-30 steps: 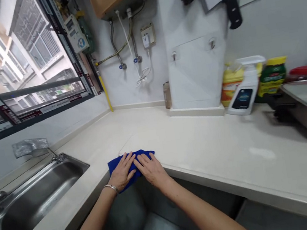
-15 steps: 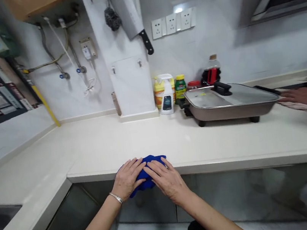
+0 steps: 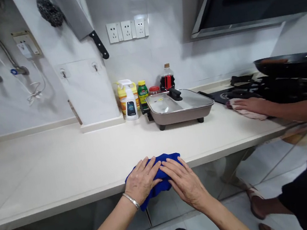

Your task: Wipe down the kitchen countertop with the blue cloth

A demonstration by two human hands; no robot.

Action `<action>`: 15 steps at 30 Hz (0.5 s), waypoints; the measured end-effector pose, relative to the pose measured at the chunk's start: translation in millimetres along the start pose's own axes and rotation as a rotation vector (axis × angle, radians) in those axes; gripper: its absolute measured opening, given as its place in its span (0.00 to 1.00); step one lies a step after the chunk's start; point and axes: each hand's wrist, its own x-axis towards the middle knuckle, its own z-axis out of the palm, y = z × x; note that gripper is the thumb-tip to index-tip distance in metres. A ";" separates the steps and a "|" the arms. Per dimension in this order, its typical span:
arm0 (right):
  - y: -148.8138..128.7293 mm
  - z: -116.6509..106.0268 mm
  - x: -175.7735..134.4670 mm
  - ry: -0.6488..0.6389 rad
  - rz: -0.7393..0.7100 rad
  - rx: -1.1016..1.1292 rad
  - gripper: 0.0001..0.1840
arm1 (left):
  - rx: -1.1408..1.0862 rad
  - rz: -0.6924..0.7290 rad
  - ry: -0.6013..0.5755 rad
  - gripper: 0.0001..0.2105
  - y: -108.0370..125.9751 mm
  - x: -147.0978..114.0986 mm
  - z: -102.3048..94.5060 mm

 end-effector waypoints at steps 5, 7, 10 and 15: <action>32.7 -7.7 -23.7 0.101 0.081 -0.005 0.33 | -0.013 -0.016 0.000 0.30 38.0 46.8 17.9; 43.6 -9.2 -30.5 0.129 0.144 -0.003 0.31 | -0.032 -0.026 -0.019 0.31 53.3 67.1 26.1; 55.1 -9.7 -36.9 0.191 0.289 -0.041 0.26 | -0.090 -0.027 -0.060 0.28 74.8 96.1 36.7; 54.4 -8.2 -31.5 0.267 0.452 -0.176 0.26 | -0.283 0.043 -0.148 0.34 83.5 120.3 30.0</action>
